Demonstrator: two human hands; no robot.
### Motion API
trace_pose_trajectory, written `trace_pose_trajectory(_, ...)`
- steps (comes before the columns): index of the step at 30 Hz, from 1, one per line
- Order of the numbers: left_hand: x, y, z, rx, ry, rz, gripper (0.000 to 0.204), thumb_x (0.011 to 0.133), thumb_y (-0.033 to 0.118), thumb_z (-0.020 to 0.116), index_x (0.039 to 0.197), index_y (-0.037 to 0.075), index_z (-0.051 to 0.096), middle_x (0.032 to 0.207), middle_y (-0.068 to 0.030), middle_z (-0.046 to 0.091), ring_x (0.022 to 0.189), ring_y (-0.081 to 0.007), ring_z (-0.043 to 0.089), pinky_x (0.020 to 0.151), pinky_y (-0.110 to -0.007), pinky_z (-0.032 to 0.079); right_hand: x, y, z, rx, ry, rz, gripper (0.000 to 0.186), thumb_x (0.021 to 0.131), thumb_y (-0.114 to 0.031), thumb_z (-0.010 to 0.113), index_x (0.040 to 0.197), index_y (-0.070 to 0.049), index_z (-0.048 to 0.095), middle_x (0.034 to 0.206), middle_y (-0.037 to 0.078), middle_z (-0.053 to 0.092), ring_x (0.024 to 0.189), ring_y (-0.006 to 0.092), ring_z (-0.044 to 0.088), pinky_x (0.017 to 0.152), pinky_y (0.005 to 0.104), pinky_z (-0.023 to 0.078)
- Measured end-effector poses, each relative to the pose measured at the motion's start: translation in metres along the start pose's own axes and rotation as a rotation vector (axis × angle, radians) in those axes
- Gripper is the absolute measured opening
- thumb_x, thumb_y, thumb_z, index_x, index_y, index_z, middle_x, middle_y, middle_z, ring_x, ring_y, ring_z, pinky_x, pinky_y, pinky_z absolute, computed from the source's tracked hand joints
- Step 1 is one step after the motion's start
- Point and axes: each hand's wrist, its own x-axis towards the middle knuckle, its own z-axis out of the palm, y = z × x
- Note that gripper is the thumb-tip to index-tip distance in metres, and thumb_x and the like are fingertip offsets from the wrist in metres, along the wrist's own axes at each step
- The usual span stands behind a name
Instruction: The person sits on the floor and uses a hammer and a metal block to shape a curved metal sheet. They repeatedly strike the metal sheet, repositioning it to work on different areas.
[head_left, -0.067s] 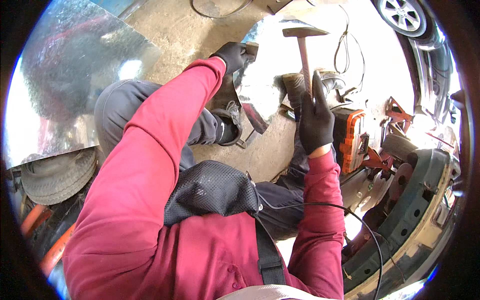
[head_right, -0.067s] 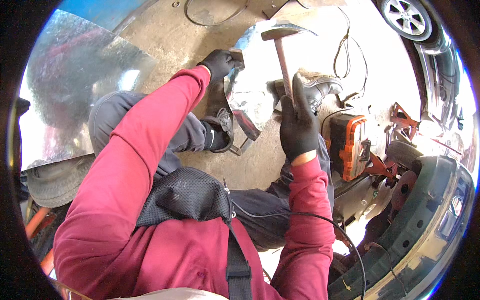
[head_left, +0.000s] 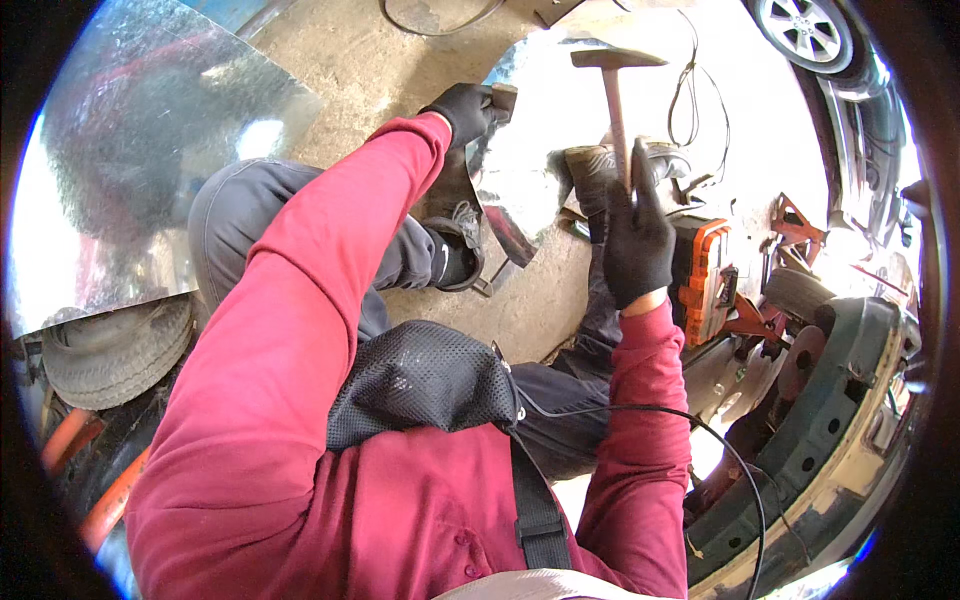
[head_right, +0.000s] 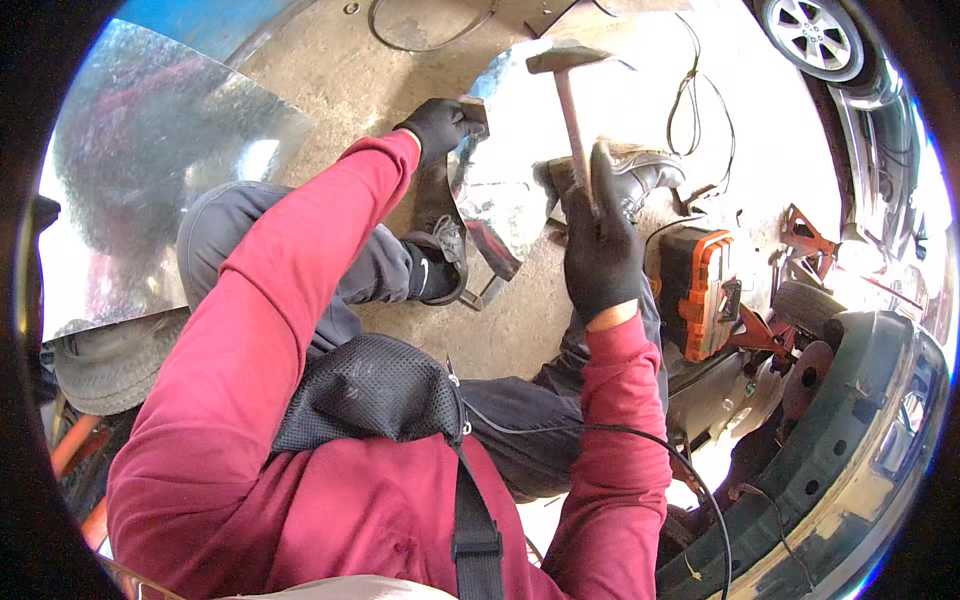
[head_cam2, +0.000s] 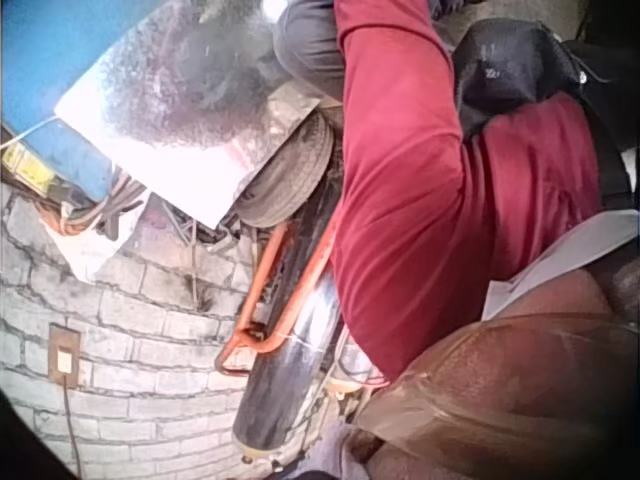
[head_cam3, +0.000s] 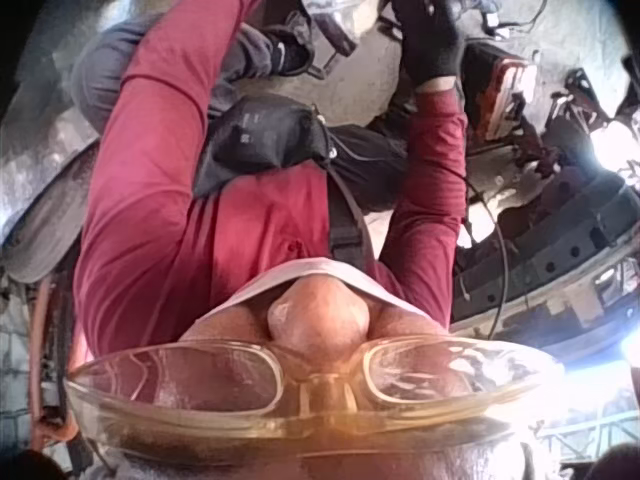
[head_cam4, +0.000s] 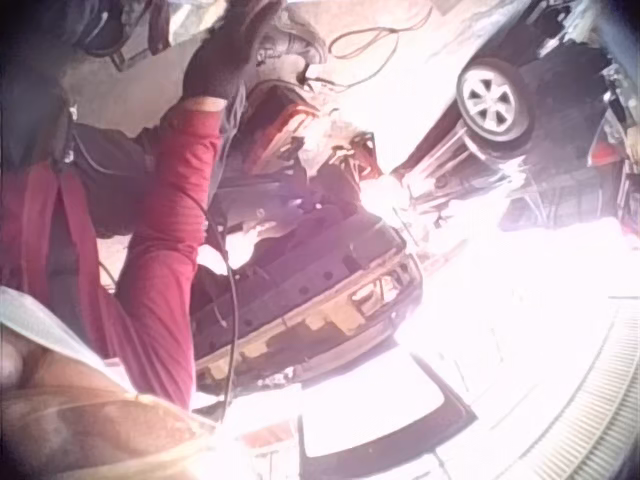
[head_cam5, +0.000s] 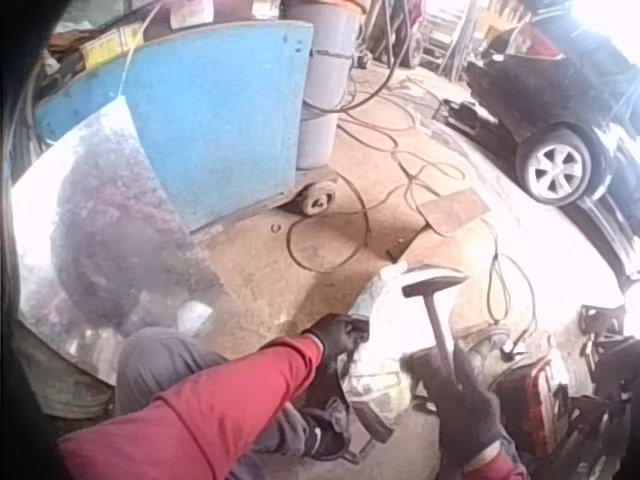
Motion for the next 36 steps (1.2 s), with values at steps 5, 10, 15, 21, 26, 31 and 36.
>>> trace_pose_trajectory(5, -0.003, 0.025, -0.011, 0.166, -0.064, 0.002, 0.035, 0.097, 0.033, 0.074, 0.121, 0.007, 0.076, 0.111, -0.018, 0.078, 0.105, -0.0348, 0.074, 0.094, -0.04, 0.056, 0.012, -0.016, -0.015, -0.138, 0.227, -0.154, 0.052, 0.111, -0.01, 0.056, 0.16, 0.003, 0.043, 0.135, 0.014, 0.07, 0.111, 0.015, 0.068, 0.088, 0.0277, 0.056)
trace_pose_trajectory(10, 0.011, 0.038, -0.01, 0.199, -0.087, 0.108, 0.034, 0.097, 0.038, 0.073, 0.125, 0.018, 0.076, 0.116, -0.014, 0.078, 0.108, -0.0361, 0.073, 0.095, -0.042, 0.056, -0.001, 0.042, 0.023, -0.348, 0.058, -0.426, 0.05, 0.11, -0.011, 0.056, 0.157, 0.003, 0.046, 0.13, 0.017, 0.072, 0.105, 0.0276, 0.075, 0.089, 0.0373, 0.059)
trace_pose_trajectory(15, 0.014, 0.021, -0.017, 0.214, -0.087, -0.006, 0.04, 0.098, 0.043, 0.072, 0.117, 0.008, 0.077, 0.11, -0.0213, 0.075, 0.105, -0.0401, 0.072, 0.091, -0.044, 0.056, 0.004, 0.024, 0.019, -0.314, -0.049, -0.109, 0.049, 0.111, -0.011, 0.054, 0.158, -0.001, 0.045, 0.135, 0.019, 0.072, 0.109, 0.0335, 0.076, 0.09, 0.0377, 0.059)
trace_pose_trajectory(21, 0.003, 0.016, -0.001, 0.051, 0.011, 0.012, 0.036, 0.098, 0.042, 0.071, 0.109, 0.009, 0.08, 0.106, -0.019, 0.077, 0.101, -0.039, 0.072, 0.09, -0.043, 0.055, 0.011, 0.01, -0.004, -0.099, 0.098, -0.173, 0.052, 0.112, -0.012, 0.056, 0.161, 0.001, 0.044, 0.141, 0.018, 0.067, 0.116, 0.0161, 0.066, 0.096, 0.0296, 0.054)
trace_pose_trajectory(26, 0.001, 0.028, -0.006, 0.149, -0.013, 0.018, 0.033, 0.099, 0.039, 0.07, 0.116, 0.012, 0.078, 0.112, -0.0158, 0.077, 0.105, -0.0371, 0.073, 0.092, -0.044, 0.056, 0.008, -0.005, -0.009, -0.155, 0.314, -0.188, 0.054, 0.109, -0.011, 0.059, 0.16, -0.001, 0.045, 0.121, 0.02, 0.075, 0.094, 0.0261, 0.073, 0.078, 0.0371, 0.057)
trace_pose_trajectory(31, 0.002, 0.029, 0.006, 0.16, -0.118, 0.076, 0.036, 0.1, 0.039, 0.069, 0.119, 0.009, 0.074, 0.113, -0.017, 0.077, 0.105, -0.0378, 0.072, 0.091, -0.044, 0.056, 0.0, 0.069, 0.01, -0.489, -0.099, -0.054, 0.061, 0.106, -0.016, 0.061, 0.163, -0.024, 0.043, 0.102, 0.028, 0.074, 0.08, 0.0469, 0.073, 0.07, 0.0491, 0.057)
trace_pose_trajectory(36, 0.005, 0.032, -0.006, 0.148, -0.022, -0.01, 0.038, 0.1, 0.04, 0.067, 0.105, 0.004, 0.079, 0.107, -0.0212, 0.076, 0.103, -0.0397, 0.072, 0.091, -0.045, 0.056, -0.033, 0.083, 0.012, -0.28, -0.05, 0.004, 0.061, 0.108, -0.019, 0.06, 0.165, -0.027, 0.04, 0.107, 0.03, 0.073, 0.086, 0.0479, 0.074, 0.07, 0.0451, 0.056)
